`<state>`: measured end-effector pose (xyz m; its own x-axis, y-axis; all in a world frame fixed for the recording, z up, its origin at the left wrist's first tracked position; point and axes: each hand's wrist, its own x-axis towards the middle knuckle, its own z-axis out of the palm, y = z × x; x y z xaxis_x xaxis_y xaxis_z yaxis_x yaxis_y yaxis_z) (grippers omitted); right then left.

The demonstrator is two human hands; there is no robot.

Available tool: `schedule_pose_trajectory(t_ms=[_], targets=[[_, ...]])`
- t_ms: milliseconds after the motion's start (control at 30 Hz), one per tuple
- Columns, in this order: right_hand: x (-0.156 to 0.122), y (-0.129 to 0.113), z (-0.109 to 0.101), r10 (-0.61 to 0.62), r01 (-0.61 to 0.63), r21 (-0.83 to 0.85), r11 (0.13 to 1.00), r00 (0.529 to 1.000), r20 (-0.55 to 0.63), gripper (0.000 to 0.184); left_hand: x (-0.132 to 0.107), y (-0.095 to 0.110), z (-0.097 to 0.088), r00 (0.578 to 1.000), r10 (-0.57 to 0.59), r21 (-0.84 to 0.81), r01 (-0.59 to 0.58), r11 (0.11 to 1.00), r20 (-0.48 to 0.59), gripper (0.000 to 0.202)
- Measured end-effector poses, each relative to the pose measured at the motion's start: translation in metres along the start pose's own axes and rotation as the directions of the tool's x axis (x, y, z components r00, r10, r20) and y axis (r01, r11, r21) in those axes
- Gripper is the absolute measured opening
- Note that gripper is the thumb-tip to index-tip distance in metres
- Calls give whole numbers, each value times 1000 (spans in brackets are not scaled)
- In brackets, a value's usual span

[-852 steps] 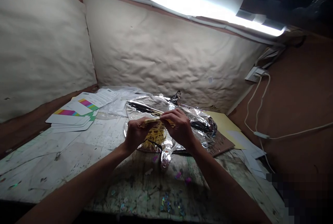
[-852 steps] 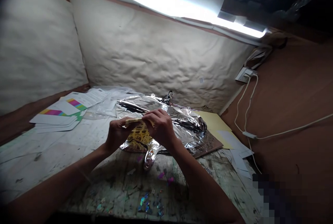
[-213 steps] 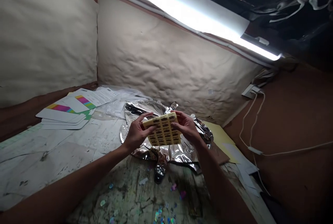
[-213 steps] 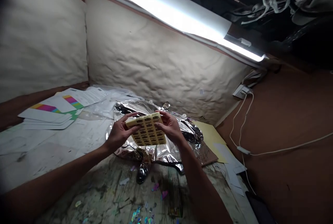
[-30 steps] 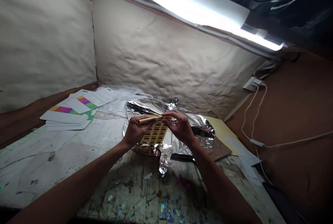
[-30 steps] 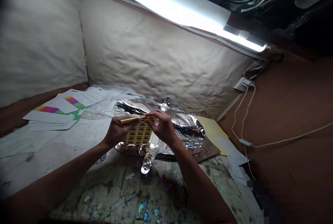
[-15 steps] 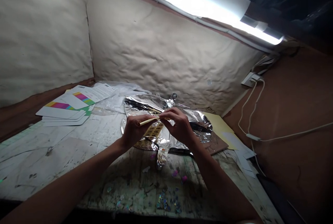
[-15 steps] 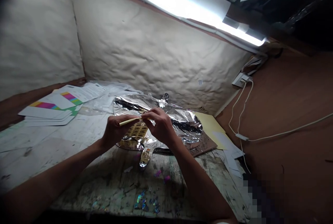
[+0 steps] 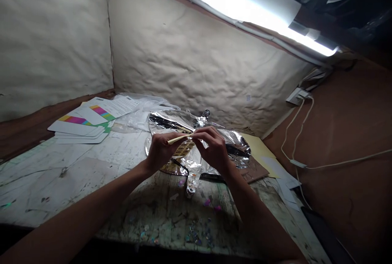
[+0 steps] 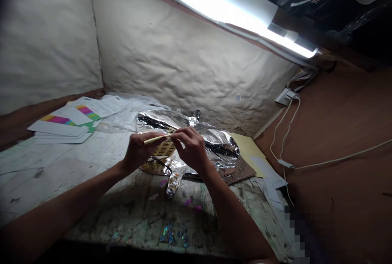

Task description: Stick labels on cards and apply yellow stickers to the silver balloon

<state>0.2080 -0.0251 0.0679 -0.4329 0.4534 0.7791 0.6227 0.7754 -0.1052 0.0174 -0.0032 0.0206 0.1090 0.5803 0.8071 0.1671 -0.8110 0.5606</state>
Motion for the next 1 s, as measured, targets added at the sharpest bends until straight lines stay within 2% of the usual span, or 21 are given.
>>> schedule_pose_trajectory(t_ms=[167, 267, 633, 900, 1000], targets=[[1, 0, -3, 5, -5, 8, 1000, 998, 70, 14, -2, -5, -1, 989, 136, 88, -140, 986, 51, 17], [0, 1, -4, -27, 27, -10, 1000, 998, 64, 12, -4, -6, 1, 987, 152, 87, -155, 984, 47, 17], [-8, 5, 4, -34, 33, -67, 997, 999, -14, 9, -2, 3, 1, 998, -49, 38, 47, 998, 37, 16], [-6, 5, 0, -81, 84, -95, 992, 996, 41, 9, -2, 1, 4, 985, -175, -53, 175, 983, 2, 17], [-2, -2, -8, -75, 77, -19, 997, 994, 74, 7, 2, -5, 4, 961, -272, -107, 265, 958, -57, 22]])
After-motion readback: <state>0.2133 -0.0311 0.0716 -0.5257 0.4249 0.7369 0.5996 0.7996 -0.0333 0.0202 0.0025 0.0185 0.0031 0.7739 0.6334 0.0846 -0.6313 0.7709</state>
